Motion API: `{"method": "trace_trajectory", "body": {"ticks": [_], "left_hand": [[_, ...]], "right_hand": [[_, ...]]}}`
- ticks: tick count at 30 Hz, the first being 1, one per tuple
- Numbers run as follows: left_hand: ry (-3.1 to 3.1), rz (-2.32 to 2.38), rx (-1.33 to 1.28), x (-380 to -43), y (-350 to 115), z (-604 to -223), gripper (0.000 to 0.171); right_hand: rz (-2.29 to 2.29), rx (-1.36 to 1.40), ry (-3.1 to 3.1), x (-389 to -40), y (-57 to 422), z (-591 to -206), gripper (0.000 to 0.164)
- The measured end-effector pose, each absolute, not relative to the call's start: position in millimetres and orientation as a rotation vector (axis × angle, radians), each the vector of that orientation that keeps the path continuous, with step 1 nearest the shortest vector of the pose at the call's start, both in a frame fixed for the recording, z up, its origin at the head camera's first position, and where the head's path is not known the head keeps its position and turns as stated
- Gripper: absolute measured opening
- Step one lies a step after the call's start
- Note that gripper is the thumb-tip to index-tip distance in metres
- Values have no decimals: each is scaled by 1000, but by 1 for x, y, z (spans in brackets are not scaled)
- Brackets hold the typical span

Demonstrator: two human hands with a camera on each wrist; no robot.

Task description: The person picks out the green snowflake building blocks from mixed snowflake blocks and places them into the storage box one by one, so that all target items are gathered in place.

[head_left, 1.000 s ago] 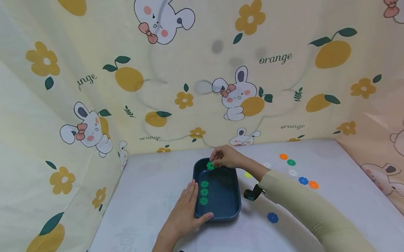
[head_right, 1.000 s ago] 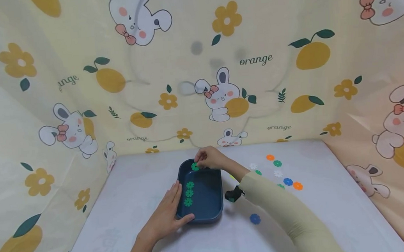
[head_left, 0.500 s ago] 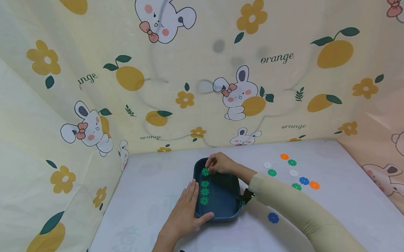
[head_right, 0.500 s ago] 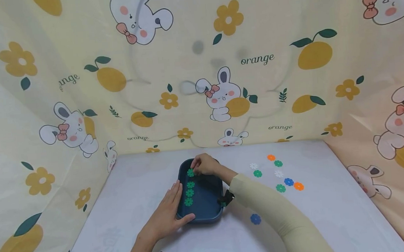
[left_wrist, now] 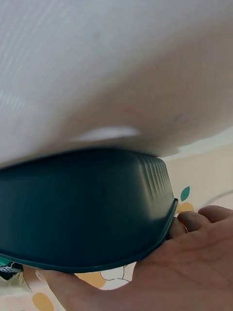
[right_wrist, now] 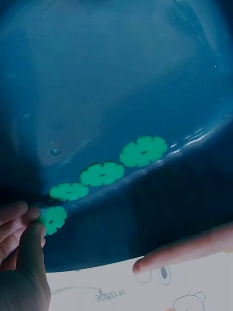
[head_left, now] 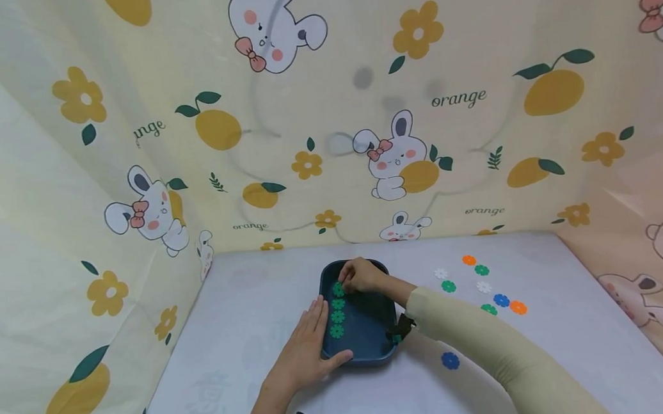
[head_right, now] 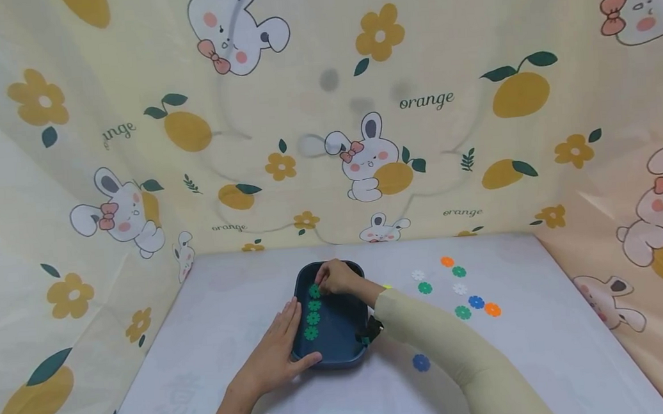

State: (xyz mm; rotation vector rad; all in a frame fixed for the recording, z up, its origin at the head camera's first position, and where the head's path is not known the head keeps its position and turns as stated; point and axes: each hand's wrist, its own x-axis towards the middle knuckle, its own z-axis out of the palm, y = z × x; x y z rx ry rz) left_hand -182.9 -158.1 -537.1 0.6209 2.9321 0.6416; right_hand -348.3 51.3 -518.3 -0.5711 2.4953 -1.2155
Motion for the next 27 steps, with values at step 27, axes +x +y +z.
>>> {"method": "trace_trajectory", "body": {"ticks": [27], "left_hand": [[2936,640,608,-184,-157,-539,114]], "right_hand": [[-1113,-619,2583,-346,57,-512,10]]}}
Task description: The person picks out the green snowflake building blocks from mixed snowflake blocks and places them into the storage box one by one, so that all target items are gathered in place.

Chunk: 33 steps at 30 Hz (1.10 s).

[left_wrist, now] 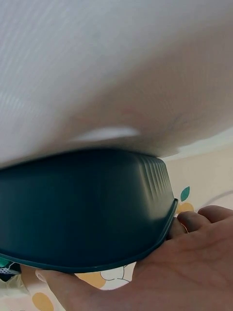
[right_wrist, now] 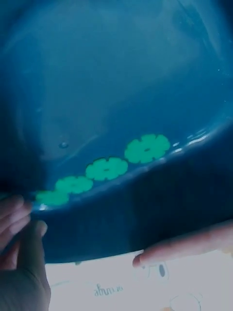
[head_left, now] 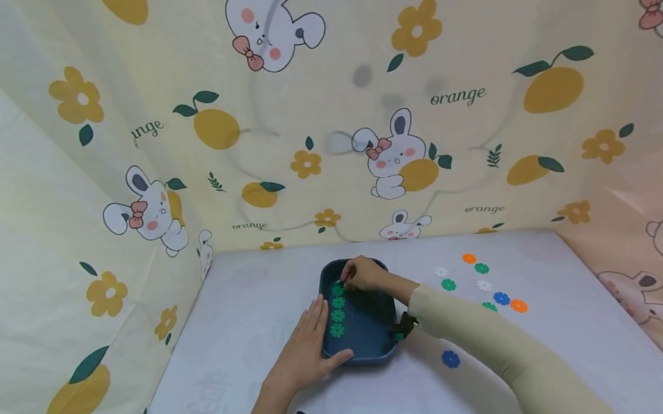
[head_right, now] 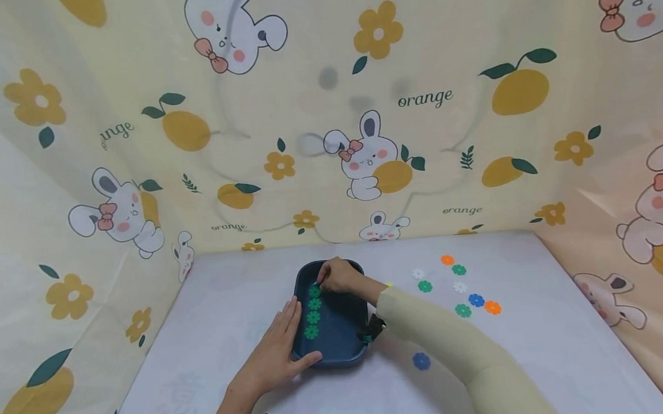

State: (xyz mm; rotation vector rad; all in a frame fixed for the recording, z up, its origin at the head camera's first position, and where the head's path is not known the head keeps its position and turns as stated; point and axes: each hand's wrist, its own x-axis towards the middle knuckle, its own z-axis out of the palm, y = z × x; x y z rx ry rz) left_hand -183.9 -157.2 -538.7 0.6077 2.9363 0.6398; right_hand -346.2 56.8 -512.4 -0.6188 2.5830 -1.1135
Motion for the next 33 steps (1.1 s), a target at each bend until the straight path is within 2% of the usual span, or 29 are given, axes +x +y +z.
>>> {"method": "trace_trajectory", "body": {"ticks": [11,16,23,33], "left_hand": [[2951,655,596,-186,-157,-538,115],[2958,647,583,-187,-157,-538,116],[2960,624,583,-185,-156,-538,116],[2953,634,590,-182,-154,-538,115]], "right_hand": [[-1304,-763,2527,-327,116,-475,16],[-1278,-670,2630,-313,153,-471,15],[-1208,-493,2735,-293,203,-481,11],[-1076,-340,2774,-273,262,-520,19]]}}
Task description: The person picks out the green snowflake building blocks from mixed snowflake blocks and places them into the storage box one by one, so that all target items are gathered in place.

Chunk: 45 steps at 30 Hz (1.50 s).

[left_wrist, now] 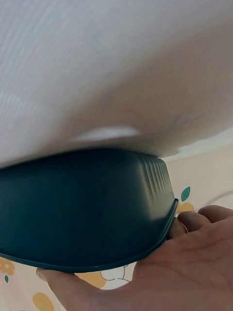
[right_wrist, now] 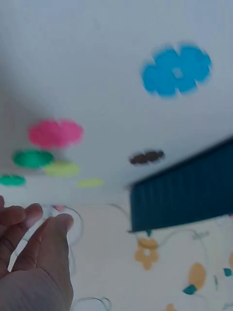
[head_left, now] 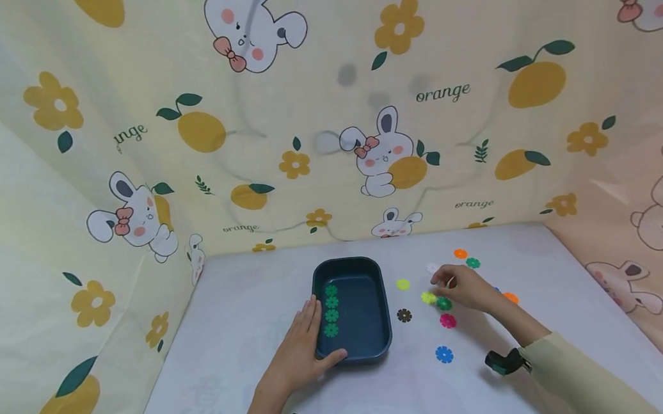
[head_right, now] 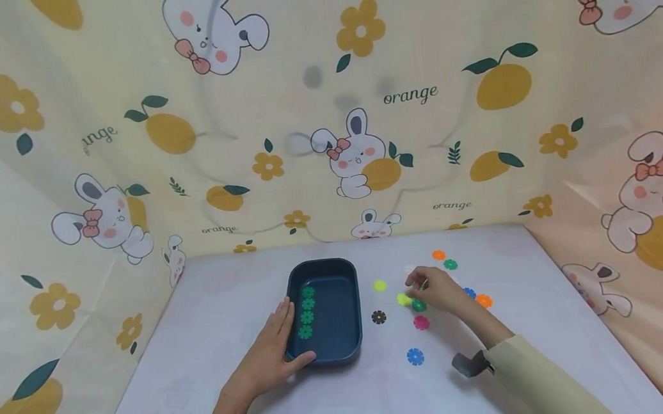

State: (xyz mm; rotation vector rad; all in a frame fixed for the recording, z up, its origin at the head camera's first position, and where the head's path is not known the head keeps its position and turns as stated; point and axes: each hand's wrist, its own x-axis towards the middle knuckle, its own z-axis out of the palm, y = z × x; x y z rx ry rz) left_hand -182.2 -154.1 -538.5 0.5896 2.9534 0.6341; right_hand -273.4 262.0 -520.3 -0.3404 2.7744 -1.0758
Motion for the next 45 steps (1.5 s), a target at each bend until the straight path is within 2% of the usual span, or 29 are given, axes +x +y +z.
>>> {"method": "trace_trajectory", "body": {"ticks": [8,15,25,33,45], "left_hand": [[2953,634,575,-181,-155,-539,115],[2943,650,568,-180,-155,-538,115],[2947,633,573,-182,-155,-539,115],[2949,619,563,-183,-155,-539,115],[2948,634,566,-183,-155,-539,115]], "right_hand": [[-926,-136,2760,-265,272,-539,28],[-945,-119,2780,-261,269,-540,29],[-1162,-356,2798,-269,263,-521,12],[-1355,-402,2706,-280,225,-492,9],[-1382,-779,2421,-283,159,-482,12]]}}
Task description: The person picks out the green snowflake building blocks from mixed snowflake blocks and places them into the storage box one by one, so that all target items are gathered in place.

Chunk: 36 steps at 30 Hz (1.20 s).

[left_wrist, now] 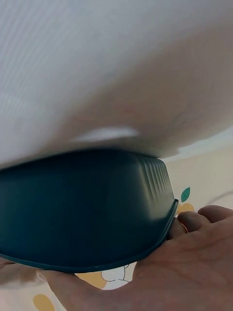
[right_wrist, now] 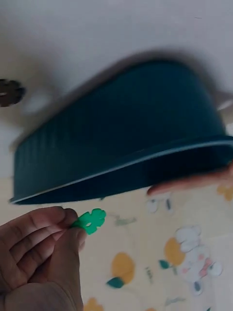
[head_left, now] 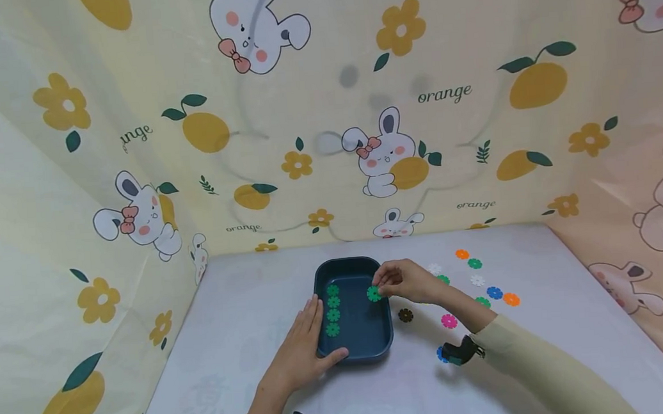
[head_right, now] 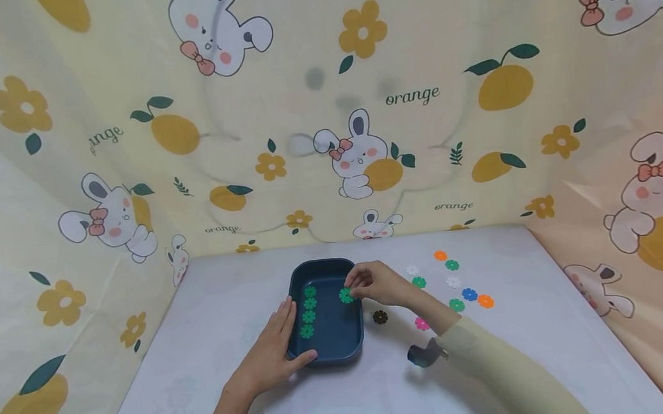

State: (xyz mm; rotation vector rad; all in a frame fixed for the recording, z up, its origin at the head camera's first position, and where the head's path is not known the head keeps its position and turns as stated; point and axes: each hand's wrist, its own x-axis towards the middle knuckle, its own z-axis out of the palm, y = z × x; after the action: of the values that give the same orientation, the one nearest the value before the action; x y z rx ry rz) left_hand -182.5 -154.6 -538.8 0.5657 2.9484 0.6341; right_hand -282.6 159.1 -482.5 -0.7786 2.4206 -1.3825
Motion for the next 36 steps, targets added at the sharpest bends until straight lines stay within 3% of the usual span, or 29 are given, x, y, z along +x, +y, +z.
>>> {"method": "trace_trajectory", "body": {"ticks": [18,36], "left_hand": [[2948,638,588,-184,-155,-537,114],[2936,642,577,-184,-155,-539,114]], "right_hand": [[-1002,-1033,2301,-304,93,-504,13],[-805,-1030,2249,-310,75,-514,9]]}}
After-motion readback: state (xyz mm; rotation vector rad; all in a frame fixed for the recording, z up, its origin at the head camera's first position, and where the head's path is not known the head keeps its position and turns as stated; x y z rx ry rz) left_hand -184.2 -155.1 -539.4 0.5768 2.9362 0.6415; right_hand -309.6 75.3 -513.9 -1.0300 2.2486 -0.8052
